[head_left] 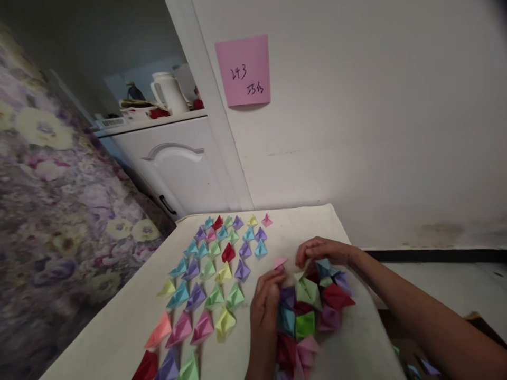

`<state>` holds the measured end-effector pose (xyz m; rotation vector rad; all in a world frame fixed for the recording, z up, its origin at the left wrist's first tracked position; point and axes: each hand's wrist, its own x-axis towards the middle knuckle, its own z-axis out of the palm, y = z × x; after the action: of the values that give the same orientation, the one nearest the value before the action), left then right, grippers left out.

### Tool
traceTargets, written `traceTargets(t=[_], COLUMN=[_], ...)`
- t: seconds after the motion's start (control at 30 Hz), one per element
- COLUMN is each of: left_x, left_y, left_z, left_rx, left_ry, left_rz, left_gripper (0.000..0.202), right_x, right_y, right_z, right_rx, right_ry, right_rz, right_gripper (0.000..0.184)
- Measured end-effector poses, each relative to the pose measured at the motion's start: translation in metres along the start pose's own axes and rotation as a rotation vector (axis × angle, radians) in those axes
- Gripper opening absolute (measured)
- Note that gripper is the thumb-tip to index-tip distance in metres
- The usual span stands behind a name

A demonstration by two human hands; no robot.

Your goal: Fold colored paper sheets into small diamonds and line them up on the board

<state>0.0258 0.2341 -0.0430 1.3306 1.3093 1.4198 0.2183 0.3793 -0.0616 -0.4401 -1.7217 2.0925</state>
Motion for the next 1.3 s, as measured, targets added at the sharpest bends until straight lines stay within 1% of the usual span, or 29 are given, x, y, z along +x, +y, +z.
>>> traceTargets(t=[0.03, 0.1, 0.2, 0.3, 0.37, 0.47, 0.57, 0.63, 0.77, 0.87, 0.93, 1.0, 1.07, 1.13, 1.23, 1.3], left_x=[-0.002, -0.003, 0.006, 0.014, 0.016, 0.01, 0.003, 0.002, 0.0, -0.009, -0.018, -0.028, -0.038, -0.047, -0.061, -0.072], left_y=[0.0, -0.005, -0.016, -0.02, -0.017, -0.008, 0.0, 0.004, 0.01, 0.015, 0.021, 0.028, 0.037, 0.046, 0.058, 0.067], left_z=[0.0, -0.002, -0.005, -0.001, 0.005, 0.011, 0.012, 0.014, 0.024, 0.04, 0.054, 0.069, 0.088, 0.111, 0.15, 0.173], left_rx=[0.009, 0.042, 0.088, 0.076, 0.018, -0.075, -0.1, -0.078, -0.091, -0.139, -0.151, -0.138, -0.102, -0.045, 0.103, 0.205], left_ry=[0.032, 0.088, 0.038, 0.012, -0.022, -0.124, -0.167, -0.185, -0.287, -0.279, -0.278, -0.338, -0.411, -0.444, -0.499, -0.577], left_rz=[0.019, 0.017, -0.04, -0.064, -0.091, -0.131, -0.108, -0.069, -0.029, -0.073, -0.116, -0.128, -0.088, -0.022, 0.067, 0.157], left_gripper=[0.036, 0.036, 0.039, 0.042, 0.043, 0.042, 0.039, 0.036, 0.035, 0.038, 0.041, 0.041, 0.036, 0.032, 0.025, 0.021], right_x=[-0.007, -0.013, -0.008, 0.0, -0.002, -0.016, -0.034, -0.041, -0.048, -0.064, -0.085, -0.113, -0.145, -0.177, -0.22, -0.243], right_y=[0.0, -0.001, -0.004, -0.005, -0.004, 0.002, 0.006, 0.005, -0.005, -0.01, -0.011, -0.01, -0.008, -0.006, -0.002, 0.002], right_z=[-0.001, 0.0, 0.01, 0.019, 0.019, 0.012, 0.006, 0.007, 0.019, 0.025, 0.026, 0.027, 0.028, 0.03, 0.036, 0.041], right_rx=[0.0, 0.005, 0.011, 0.008, 0.006, 0.015, 0.025, 0.028, 0.017, -0.002, -0.006, -0.004, -0.008, -0.008, 0.01, 0.007], right_ry=[0.024, 0.059, 0.03, -0.027, -0.026, 0.023, 0.088, 0.102, 0.073, 0.078, 0.102, 0.146, 0.207, 0.266, 0.351, 0.399], right_rz=[-0.015, -0.041, -0.036, -0.009, -0.007, -0.022, -0.056, -0.068, -0.047, -0.019, 0.006, 0.026, 0.035, 0.042, 0.051, 0.082], right_gripper=[0.03, 0.032, 0.038, 0.039, 0.037, 0.035, 0.033, 0.034, 0.037, 0.036, 0.035, 0.035, 0.035, 0.035, 0.035, 0.035])
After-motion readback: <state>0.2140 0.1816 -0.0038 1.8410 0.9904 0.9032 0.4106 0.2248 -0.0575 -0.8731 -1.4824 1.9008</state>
